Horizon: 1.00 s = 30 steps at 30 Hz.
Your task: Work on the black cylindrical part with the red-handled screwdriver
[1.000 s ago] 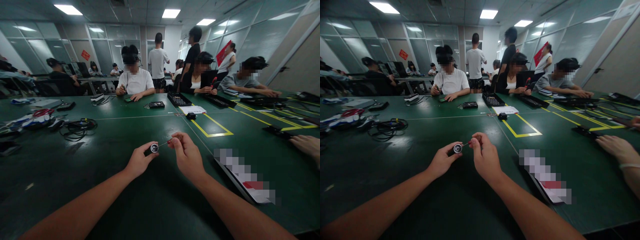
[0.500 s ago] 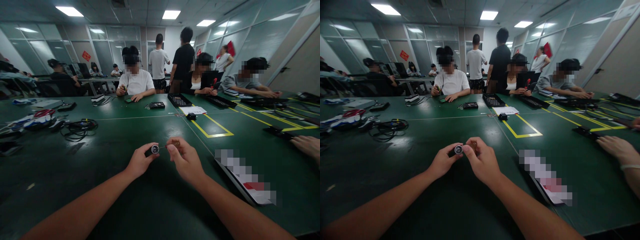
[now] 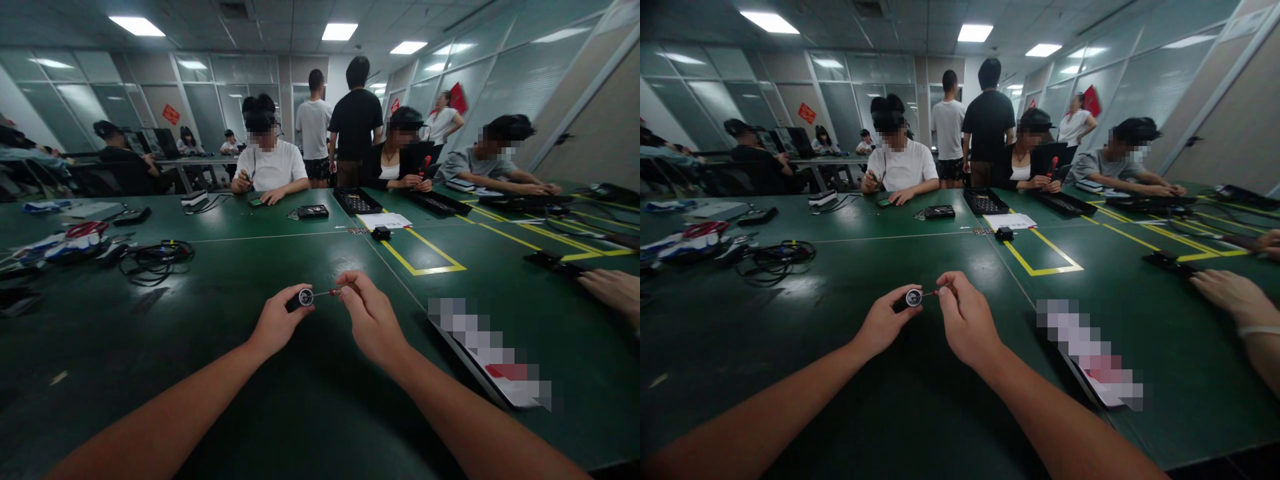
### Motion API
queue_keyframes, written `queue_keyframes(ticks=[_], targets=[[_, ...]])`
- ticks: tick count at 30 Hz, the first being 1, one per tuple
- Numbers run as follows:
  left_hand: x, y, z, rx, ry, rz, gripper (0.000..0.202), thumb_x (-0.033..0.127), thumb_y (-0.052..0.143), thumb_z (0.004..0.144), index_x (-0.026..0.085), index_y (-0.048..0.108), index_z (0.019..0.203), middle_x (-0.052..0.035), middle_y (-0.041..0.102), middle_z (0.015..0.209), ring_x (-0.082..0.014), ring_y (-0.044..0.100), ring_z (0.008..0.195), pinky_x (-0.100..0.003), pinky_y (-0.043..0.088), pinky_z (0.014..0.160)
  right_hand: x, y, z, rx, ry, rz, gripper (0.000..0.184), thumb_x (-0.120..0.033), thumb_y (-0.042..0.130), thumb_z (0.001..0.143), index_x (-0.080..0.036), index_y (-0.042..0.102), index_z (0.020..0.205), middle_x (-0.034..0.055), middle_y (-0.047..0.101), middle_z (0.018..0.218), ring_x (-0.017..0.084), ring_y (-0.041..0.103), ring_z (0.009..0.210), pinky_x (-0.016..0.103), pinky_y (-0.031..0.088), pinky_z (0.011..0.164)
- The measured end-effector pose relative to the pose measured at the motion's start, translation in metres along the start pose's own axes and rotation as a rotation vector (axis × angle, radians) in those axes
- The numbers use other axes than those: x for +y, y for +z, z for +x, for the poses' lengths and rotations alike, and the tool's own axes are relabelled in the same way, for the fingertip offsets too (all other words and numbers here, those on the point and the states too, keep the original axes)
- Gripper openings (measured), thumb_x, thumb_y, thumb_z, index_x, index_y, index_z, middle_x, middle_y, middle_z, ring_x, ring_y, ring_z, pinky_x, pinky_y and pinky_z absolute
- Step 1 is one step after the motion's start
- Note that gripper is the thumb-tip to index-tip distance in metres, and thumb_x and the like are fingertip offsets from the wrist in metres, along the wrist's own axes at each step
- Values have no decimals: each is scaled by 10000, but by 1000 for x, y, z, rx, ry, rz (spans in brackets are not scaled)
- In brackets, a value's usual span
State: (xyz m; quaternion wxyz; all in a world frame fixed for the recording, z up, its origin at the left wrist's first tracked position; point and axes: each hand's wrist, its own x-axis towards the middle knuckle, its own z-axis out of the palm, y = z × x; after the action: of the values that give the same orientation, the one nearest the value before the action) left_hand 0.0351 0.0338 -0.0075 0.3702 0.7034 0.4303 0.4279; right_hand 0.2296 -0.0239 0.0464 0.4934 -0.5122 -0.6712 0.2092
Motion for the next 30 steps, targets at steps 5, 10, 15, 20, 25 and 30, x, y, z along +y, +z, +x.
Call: queue_keyframes(ticks=[5, 10, 15, 20, 25, 30], targets=[[1, 1, -1, -22, 18, -8, 372, 245, 759, 825, 239, 734, 1197, -66, 727, 1234, -268, 649, 1193, -447, 458, 1087, -3, 0, 2, -2, 7, -25, 377, -469, 405, 1056, -240, 657, 894, -14, 602, 675, 171, 585, 615, 300, 386, 578], [4, 1, -1, -15, 9, -18, 377, 234, 760, 820, 236, 735, 1197, -74, 728, 1234, -273, 651, 1191, -453, 459, 1090, -3, 1, 0, 17, 1, -14, 269, -419, 430, 1046, -237, 624, 1075, -3, 663, 750, 178, 610, 633, 301, 406, 578], [3, 1, -1, -21, 19, 5, 383, 247, 755, 829, 240, 731, 1211, -65, 724, 1248, -269, 644, 1206, -441, 468, 1079, 0, 2, 0, 33, 14, 6, 201, -359, 411, 1039, -230, 564, 1033, 25, 682, 864, 196, 647, 770, 310, 437, 653], [-1, 2, 0, -17, 34, 18, 379, 232, 750, 832, 238, 728, 1211, -62, 726, 1241, -257, 651, 1187, -432, 467, 1077, 0, -1, 4, -25, 50, -25, 328, -468, 415, 1048, -235, 620, 943, -20, 595, 686, 174, 587, 635, 300, 382, 590], [-2, 1, 0, -15, 41, 16, 376, 219, 751, 833, 233, 728, 1209, -60, 729, 1226, -248, 659, 1168, -415, 478, 1058, 0, 0, 4, -9, 37, -52, 366, -463, 427, 1042, -228, 682, 925, -15, 603, 660, 165, 560, 582, 302, 366, 562], [-1, 1, 0, 2, 16, 43, 385, 198, 755, 834, 244, 726, 1215, -47, 726, 1240, -241, 653, 1184, -403, 471, 1065, 2, 3, 2, 21, 44, -1, 214, -343, 456, 1010, -219, 580, 1133, 7, 674, 806, 179, 602, 658, 304, 412, 601]])
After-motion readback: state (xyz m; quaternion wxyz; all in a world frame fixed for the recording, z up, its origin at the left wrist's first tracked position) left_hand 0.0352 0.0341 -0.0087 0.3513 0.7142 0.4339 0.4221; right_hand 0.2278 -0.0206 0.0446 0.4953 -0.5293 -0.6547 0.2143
